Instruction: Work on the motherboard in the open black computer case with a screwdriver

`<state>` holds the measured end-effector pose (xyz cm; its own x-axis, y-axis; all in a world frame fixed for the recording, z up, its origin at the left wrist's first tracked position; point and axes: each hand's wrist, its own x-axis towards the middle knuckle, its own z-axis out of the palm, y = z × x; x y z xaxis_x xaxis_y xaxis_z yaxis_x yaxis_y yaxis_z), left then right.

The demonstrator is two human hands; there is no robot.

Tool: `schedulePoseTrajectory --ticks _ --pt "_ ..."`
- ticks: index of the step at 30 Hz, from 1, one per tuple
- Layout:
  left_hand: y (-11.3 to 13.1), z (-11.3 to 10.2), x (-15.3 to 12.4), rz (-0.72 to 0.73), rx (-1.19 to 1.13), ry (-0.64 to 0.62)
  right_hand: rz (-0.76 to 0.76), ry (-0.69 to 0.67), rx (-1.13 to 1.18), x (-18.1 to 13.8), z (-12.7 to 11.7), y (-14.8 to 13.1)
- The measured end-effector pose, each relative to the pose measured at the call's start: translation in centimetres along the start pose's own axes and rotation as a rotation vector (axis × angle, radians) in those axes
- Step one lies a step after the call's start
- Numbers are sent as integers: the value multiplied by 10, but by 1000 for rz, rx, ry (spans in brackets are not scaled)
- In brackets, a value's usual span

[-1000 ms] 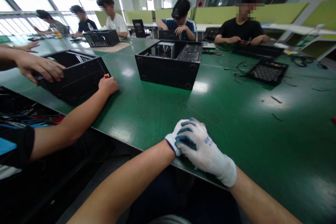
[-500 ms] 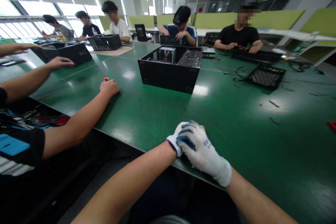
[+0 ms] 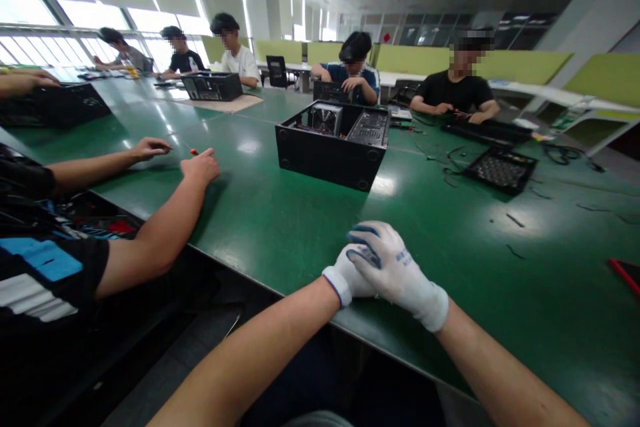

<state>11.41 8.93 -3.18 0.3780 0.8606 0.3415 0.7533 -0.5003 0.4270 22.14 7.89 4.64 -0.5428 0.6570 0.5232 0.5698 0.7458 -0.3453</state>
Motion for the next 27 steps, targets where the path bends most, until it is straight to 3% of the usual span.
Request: schedulePoseTrajectory --ticks 4,7,9,13,19,27 --pt "5 -16 4 84 50 -74 44 24 -254 65 -27 32" --pt "8 -20 5 51 93 -54 103 -88 -457 127 -36 51" --pt "8 -20 5 34 106 -40 143 -188 -554 167 -34 61" --pt "7 -16 7 2 102 -29 181 -261 -597 225 -13 77" --pt "5 -14 9 -37 74 -38 225 -283 -636 254 18 94" --pt "0 -13 9 -61 34 -36 288 -291 -692 258 8 87"
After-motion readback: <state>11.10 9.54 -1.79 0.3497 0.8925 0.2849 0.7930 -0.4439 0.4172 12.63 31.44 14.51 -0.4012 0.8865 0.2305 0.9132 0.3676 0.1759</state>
